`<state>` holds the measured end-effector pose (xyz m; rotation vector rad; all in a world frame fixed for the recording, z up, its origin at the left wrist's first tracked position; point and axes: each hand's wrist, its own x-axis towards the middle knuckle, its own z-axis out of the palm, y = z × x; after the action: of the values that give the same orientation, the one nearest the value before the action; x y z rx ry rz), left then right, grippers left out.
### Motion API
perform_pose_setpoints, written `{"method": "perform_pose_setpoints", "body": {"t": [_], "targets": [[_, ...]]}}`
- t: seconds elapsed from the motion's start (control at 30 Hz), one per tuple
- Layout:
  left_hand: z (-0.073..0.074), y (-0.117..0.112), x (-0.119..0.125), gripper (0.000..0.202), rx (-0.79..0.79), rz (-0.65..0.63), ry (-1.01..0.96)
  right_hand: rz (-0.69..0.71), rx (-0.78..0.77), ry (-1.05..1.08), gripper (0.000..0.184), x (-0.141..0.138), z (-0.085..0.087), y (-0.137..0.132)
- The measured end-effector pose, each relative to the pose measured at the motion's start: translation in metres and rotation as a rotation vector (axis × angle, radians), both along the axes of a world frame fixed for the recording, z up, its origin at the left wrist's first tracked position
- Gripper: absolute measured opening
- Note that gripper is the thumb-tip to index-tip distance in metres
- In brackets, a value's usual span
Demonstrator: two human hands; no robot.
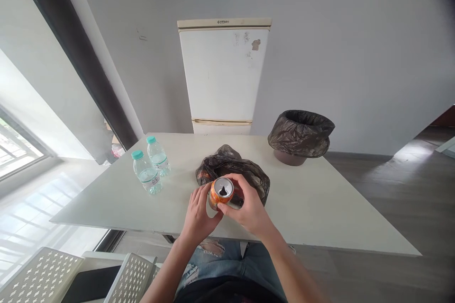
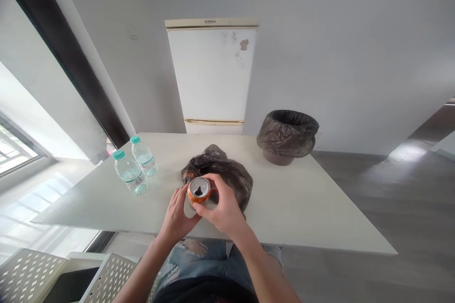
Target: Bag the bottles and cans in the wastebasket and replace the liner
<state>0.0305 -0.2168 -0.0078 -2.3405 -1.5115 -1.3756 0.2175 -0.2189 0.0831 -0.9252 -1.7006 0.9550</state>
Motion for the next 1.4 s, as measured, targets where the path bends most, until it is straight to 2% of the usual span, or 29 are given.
{"method": "perform_pose_setpoints", "body": {"t": [0.07, 0.17, 0.23, 0.3, 0.37, 0.43, 0.53, 0.63, 0.83, 1.0, 1.13, 1.17, 1.23, 1.27, 1.33, 1.4], "targets": [[0.007, -0.003, 0.000, 0.080, -0.055, -0.029, 0.008, 0.025, -0.007, 0.001, 0.048, -0.001, 0.000, 0.005], [0.024, -0.005, -0.005, 0.064, -0.115, 0.032, -0.068, 0.036, 0.021, -0.020, 0.055, -0.002, -0.006, 0.010], [0.038, -0.002, -0.014, 0.050, -0.138, 0.189, -0.163, -0.086, 0.071, -0.094, 0.060, 0.000, -0.016, 0.012], [0.052, 0.009, -0.028, 0.051, -0.161, 0.356, -0.239, -0.281, 0.108, -0.229, 0.055, 0.004, -0.030, 0.014], [0.060, 0.028, -0.045, 0.054, -0.187, 0.459, -0.263, -0.399, 0.084, -0.394, 0.049, 0.012, -0.045, 0.017], [0.060, 0.051, -0.061, 0.054, -0.245, 0.529, -0.261, -0.390, 0.022, -0.555, 0.040, 0.020, -0.057, 0.019], [0.052, 0.088, -0.079, 0.054, -0.371, 0.610, -0.284, -0.317, -0.048, -0.741, 0.012, 0.029, -0.069, 0.021], [0.041, 0.115, -0.087, 0.055, -0.460, 0.654, -0.304, -0.343, -0.076, -0.808, 0.022, 0.038, -0.073, 0.019], [0.025, 0.132, -0.092, 0.055, -0.519, 0.665, -0.280, -0.366, -0.035, -0.751, 0.021, 0.069, -0.063, 0.005], [0.021, 0.134, -0.098, 0.060, -0.563, 0.660, -0.279, -0.286, -0.077, -0.680, 0.015, 0.096, -0.048, -0.014], [0.023, 0.118, -0.089, 0.085, -0.509, 0.663, -0.274, -0.159, -0.102, -0.701, 0.014, 0.107, -0.035, -0.029], [0.023, 0.111, -0.082, 0.087, -0.465, 0.683, -0.270, -0.128, -0.096, -0.706, 0.013, 0.108, -0.032, -0.031], [0.022, 0.092, -0.062, 0.079, -0.394, 0.686, -0.275, -0.075, -0.085, -0.687, 0.010, 0.108, -0.028, -0.033], [0.021, 0.082, -0.051, 0.071, -0.392, 0.635, -0.293, -0.048, -0.089, -0.668, 0.009, 0.107, -0.026, -0.033], [0.018, 0.065, -0.026, 0.064, -0.493, 0.422, -0.382, 0.040, -0.106, -0.625, 0.010, 0.104, -0.021, -0.031], [0.014, 0.057, -0.006, 0.063, -0.569, 0.200, -0.457, 0.216, -0.118, -0.562, 0.017, 0.098, -0.016, -0.026]]}}
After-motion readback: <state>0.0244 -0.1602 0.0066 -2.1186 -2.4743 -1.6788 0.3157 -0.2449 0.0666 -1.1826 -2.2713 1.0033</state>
